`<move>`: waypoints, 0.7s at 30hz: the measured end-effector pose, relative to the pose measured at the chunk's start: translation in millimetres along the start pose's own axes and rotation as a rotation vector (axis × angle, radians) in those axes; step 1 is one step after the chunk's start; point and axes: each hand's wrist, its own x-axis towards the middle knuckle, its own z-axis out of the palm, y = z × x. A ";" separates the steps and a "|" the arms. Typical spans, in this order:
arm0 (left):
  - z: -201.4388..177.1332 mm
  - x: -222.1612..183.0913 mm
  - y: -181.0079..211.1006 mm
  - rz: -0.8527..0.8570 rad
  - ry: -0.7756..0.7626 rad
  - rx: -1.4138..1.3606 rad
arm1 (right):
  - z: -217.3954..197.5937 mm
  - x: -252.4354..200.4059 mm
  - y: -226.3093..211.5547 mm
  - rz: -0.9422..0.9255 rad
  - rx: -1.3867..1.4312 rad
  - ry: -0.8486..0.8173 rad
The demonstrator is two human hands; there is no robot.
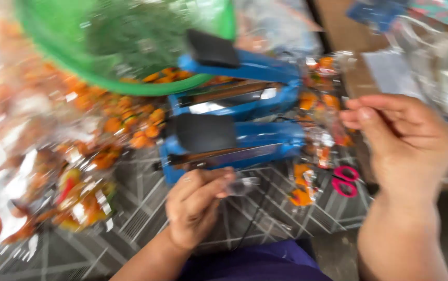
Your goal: Sealing small plastic bags of orange candies using a manual heat sealer and trimming them with scissors.
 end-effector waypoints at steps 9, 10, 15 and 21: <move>-15.9 -13.6 -2.2 -0.026 0.045 -0.023 | 79.0 -3.5 -82.5 0.054 -0.050 -0.213; -16.7 -12.2 -0.6 -0.032 0.050 -0.052 | 90.5 -1.2 -100.2 0.040 -0.053 -0.202; -23.5 -4.9 -2.0 -0.032 0.050 -0.106 | 153.5 114.9 -112.3 -0.502 -0.407 -0.509; -24.3 0.2 -11.6 -0.060 0.106 -0.107 | 291.6 220.8 -79.8 0.054 -0.956 -1.262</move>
